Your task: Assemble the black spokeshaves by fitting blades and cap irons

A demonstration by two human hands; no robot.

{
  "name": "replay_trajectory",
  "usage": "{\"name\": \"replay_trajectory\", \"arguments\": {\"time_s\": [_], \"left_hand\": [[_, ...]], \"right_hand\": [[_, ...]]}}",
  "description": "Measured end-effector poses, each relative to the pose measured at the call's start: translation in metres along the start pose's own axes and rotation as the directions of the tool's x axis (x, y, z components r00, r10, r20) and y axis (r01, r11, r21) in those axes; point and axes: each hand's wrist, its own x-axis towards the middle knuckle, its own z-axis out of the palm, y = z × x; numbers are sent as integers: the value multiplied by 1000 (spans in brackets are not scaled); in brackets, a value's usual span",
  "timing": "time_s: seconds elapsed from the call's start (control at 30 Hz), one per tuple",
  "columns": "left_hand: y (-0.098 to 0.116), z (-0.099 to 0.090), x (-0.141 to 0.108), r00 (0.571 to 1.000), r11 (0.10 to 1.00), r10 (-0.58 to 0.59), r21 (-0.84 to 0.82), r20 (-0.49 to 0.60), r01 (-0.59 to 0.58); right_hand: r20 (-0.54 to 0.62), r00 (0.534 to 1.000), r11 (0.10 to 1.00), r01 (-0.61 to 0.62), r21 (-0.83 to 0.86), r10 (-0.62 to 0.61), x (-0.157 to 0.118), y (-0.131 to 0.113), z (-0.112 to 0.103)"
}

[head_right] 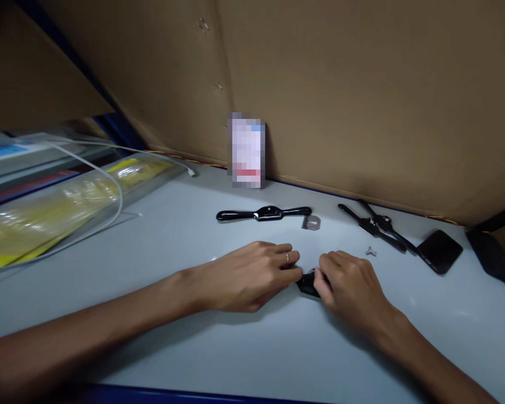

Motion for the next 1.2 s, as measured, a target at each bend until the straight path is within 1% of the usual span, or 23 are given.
{"name": "replay_trajectory", "arguments": {"time_s": [0.07, 0.13, 0.2, 0.27, 0.33, 0.4, 0.5, 0.63, 0.7, 0.83, 0.9, 0.97, 1.0, 1.03, 1.1, 1.17, 1.2], "left_hand": [[0, 0, 0, 1000, 1000, -2, -3, -2, 2], [0, 0, -1, 1000, 1000, 1, -8, -14, -1], [0, 0, -1, 1000, 1000, 5, -12, -25, -5], [0, 0, -1, 1000, 1000, 5, -10, -25, -5], [0, 0, -1, 1000, 1000, 5, -11, -19, -5], [0, 1, -1, 1000, 1000, 8, -11, -19, -9], [0, 1, -1, 1000, 1000, 14, -11, -26, -15], [0, 1, -2, 999, 1000, 15, -17, -41, -16], [0, 1, -2, 999, 1000, 14, -16, -36, -15], [0, 1, -2, 1000, 1000, 8, -13, -23, -8], [0, 1, -2, 1000, 1000, 7, -14, -23, -8], [0, 2, -1, 1000, 1000, 9, -14, -28, -10], [0, 2, -1, 999, 1000, 11, -14, -31, -11], [0, 2, -1, 999, 1000, 11, -13, -33, -12], [1, 1, -1, 999, 1000, 10, -10, -31, -10], [1, 1, -1, 1000, 1000, 9, -8, -24, -10], [1, 1, -1, 1000, 1000, 9, -10, -23, -9]], "right_hand": [[3, 998, 998, -59, 34, 59, 0, 0, 0], [7, 991, 980, -134, 144, 135, 2, 2, -3], [27, 984, 947, -175, 270, 174, 5, 3, -6], [60, 986, 920, -168, 354, 157, 7, 4, -8], [87, 990, 913, -133, 385, 107, 7, 5, -8], [100, 993, 917, -100, 385, 67, 6, 5, -6], [130, 990, 922, -100, 373, 55, 4, 5, -5], [196, 980, 922, -109, 371, 37, 4, 7, -11], [208, 978, 925, -96, 368, 19, 3, 8, -14], [187, 982, 931, -76, 358, 8, 2, 7, -17], [157, 987, 935, -93, 342, 41, 2, 5, -15], [102, 991, 946, -119, 303, 91, 2, 3, -12], [79, 992, 952, -117, 282, 98, 2, 2, -10], [61, 995, 960, -96, 263, 82, 2, 1, -9], [43, 999, 972, -10, 235, 0, 2, -1, -7], [29, 997, 971, 66, 229, -75, 1, -2, -8], [26, 995, 969, 84, 233, -93, 1, -2, -8]]}}
